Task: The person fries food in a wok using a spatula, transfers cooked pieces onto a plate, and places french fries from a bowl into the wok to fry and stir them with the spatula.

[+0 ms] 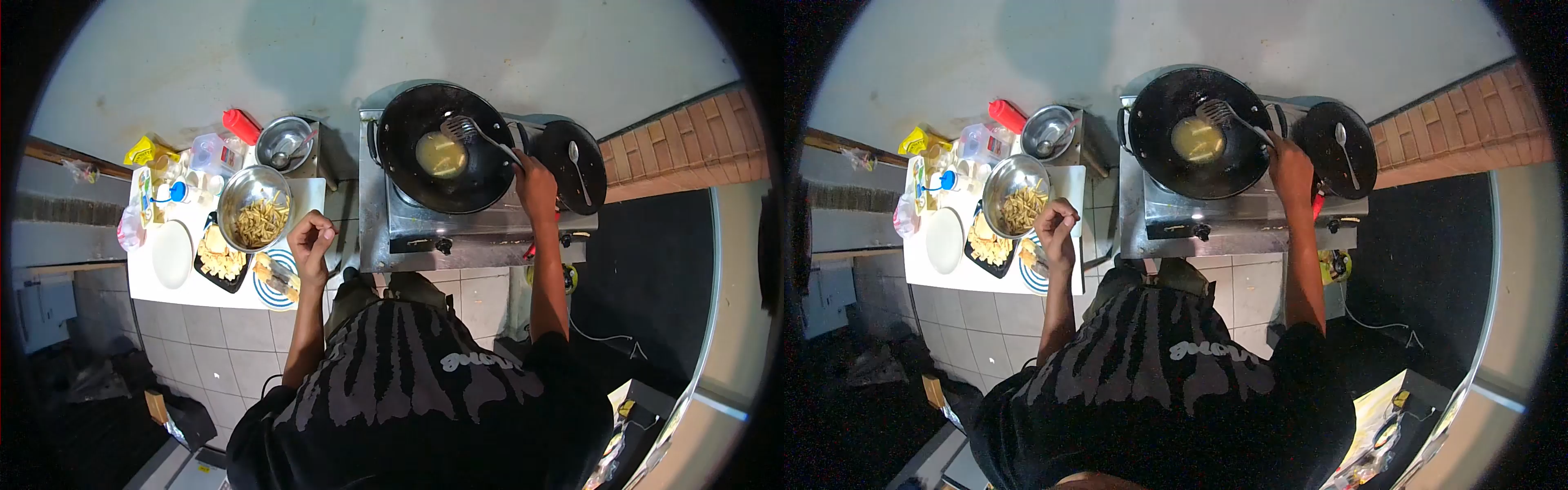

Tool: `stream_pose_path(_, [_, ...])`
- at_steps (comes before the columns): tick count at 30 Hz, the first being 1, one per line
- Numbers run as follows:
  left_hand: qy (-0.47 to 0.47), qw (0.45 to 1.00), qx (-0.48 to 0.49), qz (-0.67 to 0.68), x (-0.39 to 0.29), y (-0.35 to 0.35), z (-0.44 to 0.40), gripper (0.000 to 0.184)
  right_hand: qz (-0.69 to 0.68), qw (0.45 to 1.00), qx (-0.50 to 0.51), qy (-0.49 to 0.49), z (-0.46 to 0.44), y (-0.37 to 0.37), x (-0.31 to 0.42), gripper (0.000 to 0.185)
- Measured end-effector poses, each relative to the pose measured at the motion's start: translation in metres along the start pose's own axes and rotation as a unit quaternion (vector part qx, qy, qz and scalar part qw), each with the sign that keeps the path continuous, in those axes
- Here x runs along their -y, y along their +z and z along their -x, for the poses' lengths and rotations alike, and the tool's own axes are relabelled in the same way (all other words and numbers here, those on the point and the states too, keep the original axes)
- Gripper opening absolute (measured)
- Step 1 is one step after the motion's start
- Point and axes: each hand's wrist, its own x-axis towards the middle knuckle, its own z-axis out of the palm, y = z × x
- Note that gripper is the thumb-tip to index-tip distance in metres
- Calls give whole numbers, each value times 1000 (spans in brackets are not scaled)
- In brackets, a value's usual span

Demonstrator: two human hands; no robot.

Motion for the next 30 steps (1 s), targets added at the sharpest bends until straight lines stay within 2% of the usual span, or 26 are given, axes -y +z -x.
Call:
stream_pose_path(4, [-5,1000,-21,-3,5,18,7,17,-50,998,28,-18,4,-7,-9,27])
stream_pose_path(6, [-13,1000,-27,-6,11,26,10,17,-125,990,62,-20,6,-18,-12,26])
stream_pose_path(9, [-30,999,-29,14,23,47,16,17,-163,986,24,-8,5,-22,-18,26])
stream_pose_path(16, [-1,999,-33,3,26,65,21,17,-116,992,38,-26,-2,-7,-21,27])
stream_pose_path(18, [6,999,-49,3,26,64,24,17,-110,990,77,-32,-1,-5,-20,28])
stream_pose_path(22, [-1,997,-71,-15,23,58,28,17,-192,975,102,-47,1,-21,-24,28])
stream_pose_path(25, [3,997,-76,-20,21,55,31,16,-199,978,63,-27,1,-32,-23,28])
stream_pose_path(27, [13,996,-81,-19,19,53,31,16,-158,987,42,0,-2,-35,-22,28])
stream_pose_path(30, [18,996,-78,-36,16,50,30,15,-146,987,57,16,-3,-23,-19,28])
